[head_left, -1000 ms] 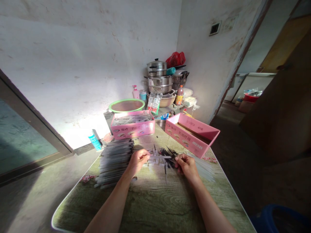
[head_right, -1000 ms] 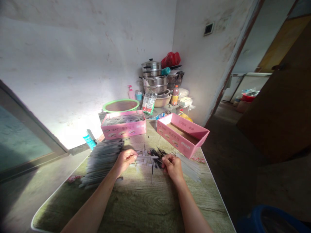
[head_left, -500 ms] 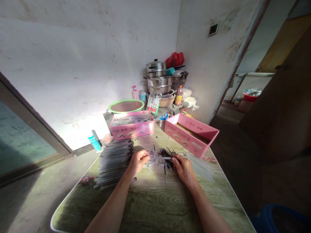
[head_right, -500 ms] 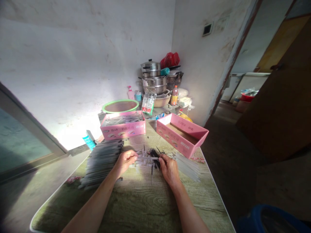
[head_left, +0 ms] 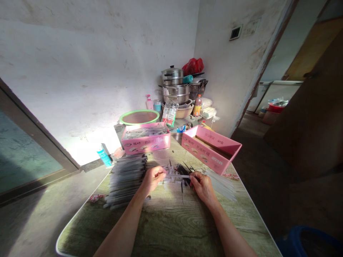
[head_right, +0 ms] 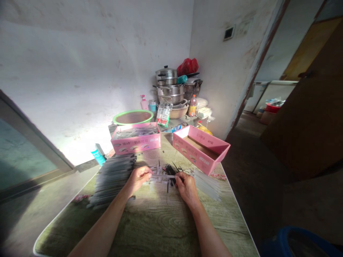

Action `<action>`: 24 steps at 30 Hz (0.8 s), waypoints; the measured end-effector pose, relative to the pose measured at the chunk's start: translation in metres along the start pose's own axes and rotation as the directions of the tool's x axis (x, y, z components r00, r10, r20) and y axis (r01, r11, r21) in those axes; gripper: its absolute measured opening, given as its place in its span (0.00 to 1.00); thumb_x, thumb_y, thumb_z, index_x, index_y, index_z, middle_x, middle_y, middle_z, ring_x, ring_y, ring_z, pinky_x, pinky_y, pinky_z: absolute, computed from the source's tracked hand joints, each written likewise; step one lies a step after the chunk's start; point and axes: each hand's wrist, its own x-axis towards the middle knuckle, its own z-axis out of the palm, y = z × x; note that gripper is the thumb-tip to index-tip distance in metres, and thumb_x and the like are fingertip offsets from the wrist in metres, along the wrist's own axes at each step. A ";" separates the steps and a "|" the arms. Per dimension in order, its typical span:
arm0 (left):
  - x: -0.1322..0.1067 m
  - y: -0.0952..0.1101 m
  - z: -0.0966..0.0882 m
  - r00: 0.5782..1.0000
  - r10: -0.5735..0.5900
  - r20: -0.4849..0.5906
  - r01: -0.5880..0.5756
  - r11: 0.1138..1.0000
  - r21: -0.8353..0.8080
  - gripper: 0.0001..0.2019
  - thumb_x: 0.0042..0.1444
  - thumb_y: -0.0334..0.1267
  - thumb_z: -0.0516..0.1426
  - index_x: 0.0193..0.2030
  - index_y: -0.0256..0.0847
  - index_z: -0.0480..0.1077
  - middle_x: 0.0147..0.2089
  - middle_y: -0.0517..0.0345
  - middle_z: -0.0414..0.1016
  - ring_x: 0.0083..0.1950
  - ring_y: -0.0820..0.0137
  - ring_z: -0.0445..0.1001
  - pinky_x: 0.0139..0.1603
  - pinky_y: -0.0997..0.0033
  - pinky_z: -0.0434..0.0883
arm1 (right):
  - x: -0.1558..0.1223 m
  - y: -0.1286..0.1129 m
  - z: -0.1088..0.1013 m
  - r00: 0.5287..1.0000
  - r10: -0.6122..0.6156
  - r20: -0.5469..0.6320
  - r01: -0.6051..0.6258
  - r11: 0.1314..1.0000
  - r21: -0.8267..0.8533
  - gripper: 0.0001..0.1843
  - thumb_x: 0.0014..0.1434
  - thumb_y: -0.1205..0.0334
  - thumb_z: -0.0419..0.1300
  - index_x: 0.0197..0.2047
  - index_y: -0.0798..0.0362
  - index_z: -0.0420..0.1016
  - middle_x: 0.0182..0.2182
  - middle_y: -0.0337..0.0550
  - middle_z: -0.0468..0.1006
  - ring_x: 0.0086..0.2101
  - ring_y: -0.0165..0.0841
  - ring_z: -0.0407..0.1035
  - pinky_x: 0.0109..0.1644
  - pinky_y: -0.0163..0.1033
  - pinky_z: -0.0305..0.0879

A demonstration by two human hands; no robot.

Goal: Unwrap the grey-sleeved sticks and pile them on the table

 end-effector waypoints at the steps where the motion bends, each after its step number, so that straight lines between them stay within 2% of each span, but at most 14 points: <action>1: 0.000 0.001 0.000 1.000 -0.009 -0.003 0.009 1.000 0.007 0.07 0.50 0.43 0.61 0.31 0.45 0.77 0.23 0.56 0.72 0.24 0.68 0.68 0.25 0.68 0.64 | 0.000 0.000 0.000 1.000 0.006 -0.003 -0.006 1.000 0.013 0.17 0.60 0.49 0.57 0.25 0.49 0.72 0.19 0.40 0.74 0.21 0.33 0.66 0.26 0.37 0.60; 4: 0.000 0.005 -0.002 0.999 -0.014 -0.040 0.015 1.000 0.017 0.06 0.49 0.42 0.61 0.30 0.44 0.76 0.22 0.57 0.71 0.23 0.68 0.67 0.24 0.68 0.63 | 0.002 -0.001 -0.003 0.997 0.059 -0.050 -0.053 0.993 0.106 0.17 0.57 0.48 0.59 0.23 0.49 0.70 0.19 0.40 0.74 0.19 0.33 0.65 0.24 0.37 0.60; 7: 0.001 0.009 -0.006 0.993 0.003 -0.120 0.000 1.000 0.028 0.06 0.49 0.41 0.60 0.30 0.44 0.76 0.22 0.57 0.72 0.23 0.68 0.67 0.24 0.68 0.63 | 0.004 0.001 -0.010 0.967 0.149 -0.206 -0.097 0.964 0.247 0.16 0.54 0.48 0.61 0.23 0.49 0.69 0.18 0.40 0.73 0.18 0.33 0.63 0.23 0.38 0.59; 12: 0.002 0.007 -0.012 0.970 0.027 -0.241 -0.011 0.998 0.069 0.06 0.50 0.42 0.60 0.31 0.45 0.76 0.24 0.59 0.73 0.26 0.67 0.70 0.27 0.68 0.66 | 0.008 0.005 -0.024 0.813 0.293 -0.503 -0.103 0.922 0.372 0.11 0.51 0.55 0.60 0.22 0.48 0.66 0.18 0.39 0.72 0.19 0.32 0.63 0.22 0.37 0.57; 14: 0.003 0.004 -0.013 0.953 0.040 -0.301 -0.015 0.996 0.086 0.07 0.51 0.42 0.59 0.32 0.44 0.76 0.24 0.61 0.72 0.26 0.68 0.69 0.27 0.70 0.66 | 0.008 0.008 -0.029 0.769 0.291 -0.569 -0.109 0.937 0.332 0.10 0.52 0.56 0.59 0.22 0.48 0.66 0.18 0.39 0.72 0.19 0.32 0.63 0.23 0.37 0.59; 15: 0.003 0.004 -0.013 0.942 0.051 -0.331 -0.021 0.995 0.093 0.07 0.52 0.42 0.58 0.32 0.43 0.76 0.24 0.62 0.72 0.26 0.69 0.68 0.28 0.71 0.65 | 0.008 0.009 -0.030 0.764 0.265 -0.589 -0.121 0.955 0.272 0.11 0.53 0.55 0.58 0.23 0.48 0.66 0.18 0.40 0.72 0.20 0.33 0.64 0.24 0.37 0.60; 17: 0.003 0.004 -0.013 0.927 0.067 -0.370 -0.033 0.995 0.099 0.08 0.52 0.42 0.57 0.32 0.42 0.76 0.24 0.64 0.71 0.26 0.71 0.67 0.28 0.73 0.64 | 0.006 0.010 -0.030 0.786 0.170 -0.594 -0.139 0.985 0.099 0.12 0.55 0.53 0.57 0.23 0.49 0.68 0.18 0.41 0.73 0.21 0.34 0.65 0.26 0.38 0.61; 20: 0.002 0.009 -0.012 0.929 0.063 -0.365 -0.026 0.994 0.105 0.08 0.52 0.42 0.58 0.32 0.41 0.75 0.24 0.64 0.71 0.26 0.72 0.68 0.28 0.75 0.64 | 0.003 0.008 -0.022 0.868 0.020 -0.496 -0.117 0.979 -0.167 0.15 0.59 0.53 0.54 0.27 0.51 0.72 0.21 0.46 0.78 0.24 0.36 0.68 0.30 0.38 0.61; 22: 0.001 0.012 -0.011 0.938 0.058 -0.341 -0.021 0.993 0.112 0.08 0.52 0.42 0.58 0.32 0.40 0.75 0.23 0.63 0.71 0.26 0.72 0.68 0.27 0.75 0.64 | 0.001 0.002 -0.016 0.924 -0.010 -0.383 -0.129 0.933 -0.336 0.13 0.59 0.56 0.54 0.30 0.53 0.76 0.25 0.48 0.80 0.27 0.37 0.71 0.31 0.37 0.60; 24: 0.000 0.013 -0.009 0.947 0.061 -0.314 -0.025 0.992 0.120 0.09 0.52 0.42 0.58 0.33 0.40 0.75 0.24 0.63 0.72 0.26 0.72 0.68 0.27 0.75 0.64 | 0.000 -0.004 -0.011 0.964 0.029 -0.265 -0.162 0.852 -0.498 0.12 0.59 0.60 0.55 0.32 0.52 0.78 0.26 0.48 0.81 0.28 0.38 0.73 0.30 0.37 0.57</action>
